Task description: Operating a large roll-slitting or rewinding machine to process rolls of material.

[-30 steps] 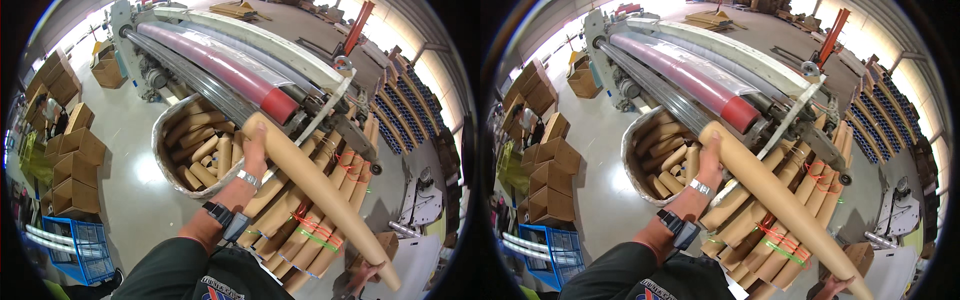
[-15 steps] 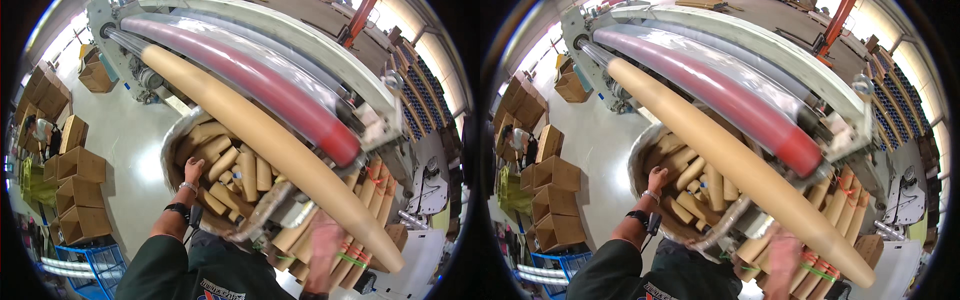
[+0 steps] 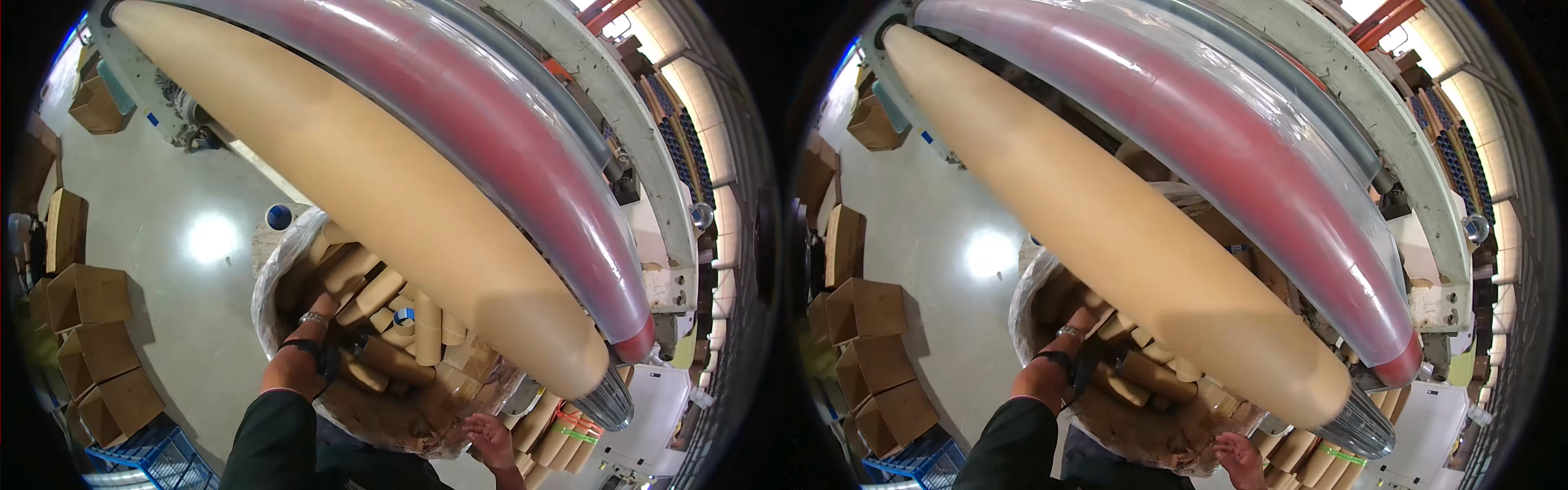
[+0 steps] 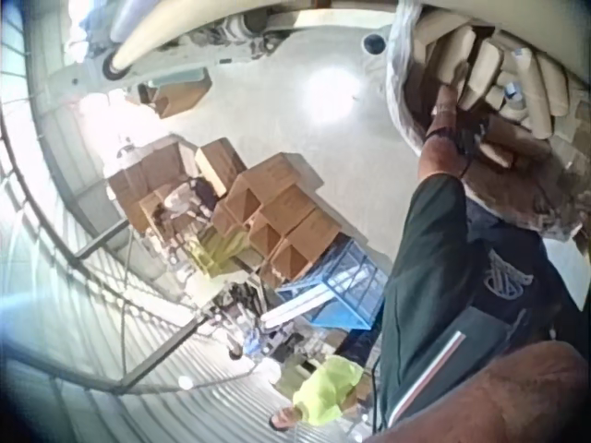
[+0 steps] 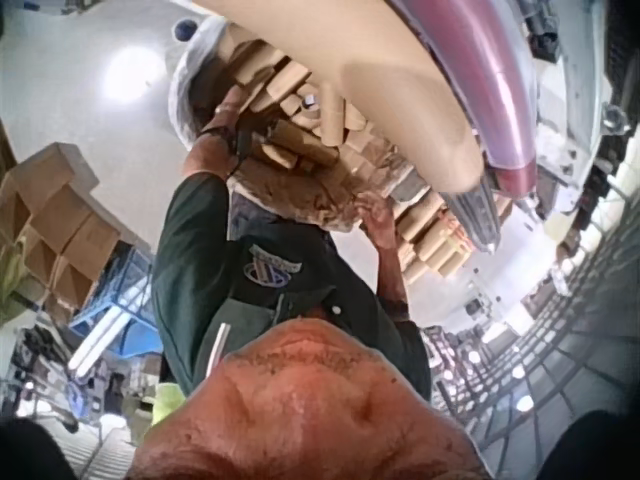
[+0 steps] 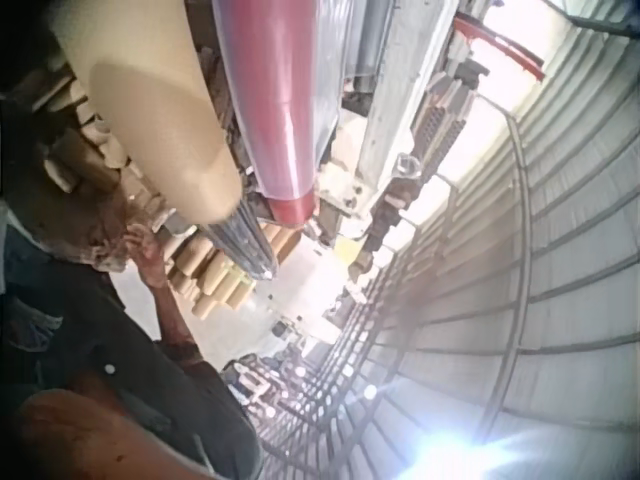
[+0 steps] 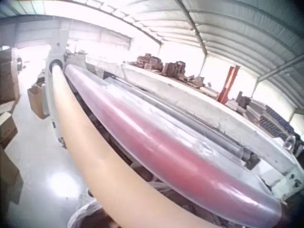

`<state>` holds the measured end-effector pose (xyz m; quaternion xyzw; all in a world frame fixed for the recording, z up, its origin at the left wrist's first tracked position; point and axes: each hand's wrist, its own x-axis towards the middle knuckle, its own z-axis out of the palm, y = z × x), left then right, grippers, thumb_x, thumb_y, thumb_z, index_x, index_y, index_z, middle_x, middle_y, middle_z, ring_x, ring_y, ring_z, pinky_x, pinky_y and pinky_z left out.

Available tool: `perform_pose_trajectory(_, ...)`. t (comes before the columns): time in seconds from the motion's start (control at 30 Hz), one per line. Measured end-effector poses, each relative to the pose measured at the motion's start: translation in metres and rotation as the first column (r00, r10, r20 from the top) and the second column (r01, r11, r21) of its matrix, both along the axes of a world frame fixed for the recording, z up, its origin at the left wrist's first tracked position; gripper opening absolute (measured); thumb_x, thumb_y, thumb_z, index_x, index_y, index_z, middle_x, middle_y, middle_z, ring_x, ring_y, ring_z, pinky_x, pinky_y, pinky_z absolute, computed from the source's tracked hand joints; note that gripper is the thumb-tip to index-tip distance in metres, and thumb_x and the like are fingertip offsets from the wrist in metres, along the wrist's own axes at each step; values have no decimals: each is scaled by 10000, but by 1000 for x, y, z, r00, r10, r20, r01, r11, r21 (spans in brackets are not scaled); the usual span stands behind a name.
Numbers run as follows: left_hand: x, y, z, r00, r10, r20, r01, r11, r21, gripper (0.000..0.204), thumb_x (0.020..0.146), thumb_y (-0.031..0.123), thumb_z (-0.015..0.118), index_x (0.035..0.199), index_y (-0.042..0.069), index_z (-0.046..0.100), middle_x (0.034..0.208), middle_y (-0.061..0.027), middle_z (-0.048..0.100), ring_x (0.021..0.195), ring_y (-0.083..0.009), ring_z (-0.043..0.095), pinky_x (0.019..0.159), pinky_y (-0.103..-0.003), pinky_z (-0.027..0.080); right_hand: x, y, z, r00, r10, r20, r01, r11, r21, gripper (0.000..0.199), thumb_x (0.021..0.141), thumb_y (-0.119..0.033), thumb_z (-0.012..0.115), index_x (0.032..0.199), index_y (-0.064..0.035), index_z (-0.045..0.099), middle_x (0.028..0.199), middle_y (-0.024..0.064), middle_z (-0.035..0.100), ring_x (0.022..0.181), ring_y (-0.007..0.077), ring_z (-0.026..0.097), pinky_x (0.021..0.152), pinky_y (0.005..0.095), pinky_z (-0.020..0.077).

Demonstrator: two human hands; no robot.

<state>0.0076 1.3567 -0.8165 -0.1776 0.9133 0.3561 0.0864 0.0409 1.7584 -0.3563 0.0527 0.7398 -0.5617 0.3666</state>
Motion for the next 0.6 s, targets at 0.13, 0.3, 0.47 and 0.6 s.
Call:
perform_pose_trajectory(0.13,78,-42,-62,950,-301,-78,204,794,-573,351,744,260,586,882,-60,630,886,-280,615,895,-379,607,809,-448,473,-2,-17,-7,997,53,61,-50,997,-59,429,794,28,580,1195,7,430,1104,151,560,955,217,590,852,313,464)
perform_pose_trajectory(0.3,18,52,150,869,327,370,-384,919,88,384,710,268,627,959,-20,580,921,-230,623,897,-368,606,802,-426,483,-3,-7,16,932,308,-191,-258,934,249,417,776,-39,658,1157,-17,491,1100,125,582,925,153,603,836,270,462)
perform_pose_trajectory(0.47,70,48,359,968,-233,-92,225,970,-93,445,660,264,678,998,11,538,982,-180,596,927,-342,577,806,-403,468,-16,-49,57,508,728,-461,-443,680,585,555,723,-222,691,1206,-52,478,1251,151,454,1193,320,407,987,410,348)
perform_pose_trajectory(0.6,103,106,498,858,-497,-129,497,867,-38,537,619,262,713,1074,47,526,954,-149,577,897,-326,560,787,-387,459,-13,-57,88,105,847,-522,-483,502,718,752,660,-307,728,1279,-44,392,1265,151,419,1198,327,379,1007,457,304)
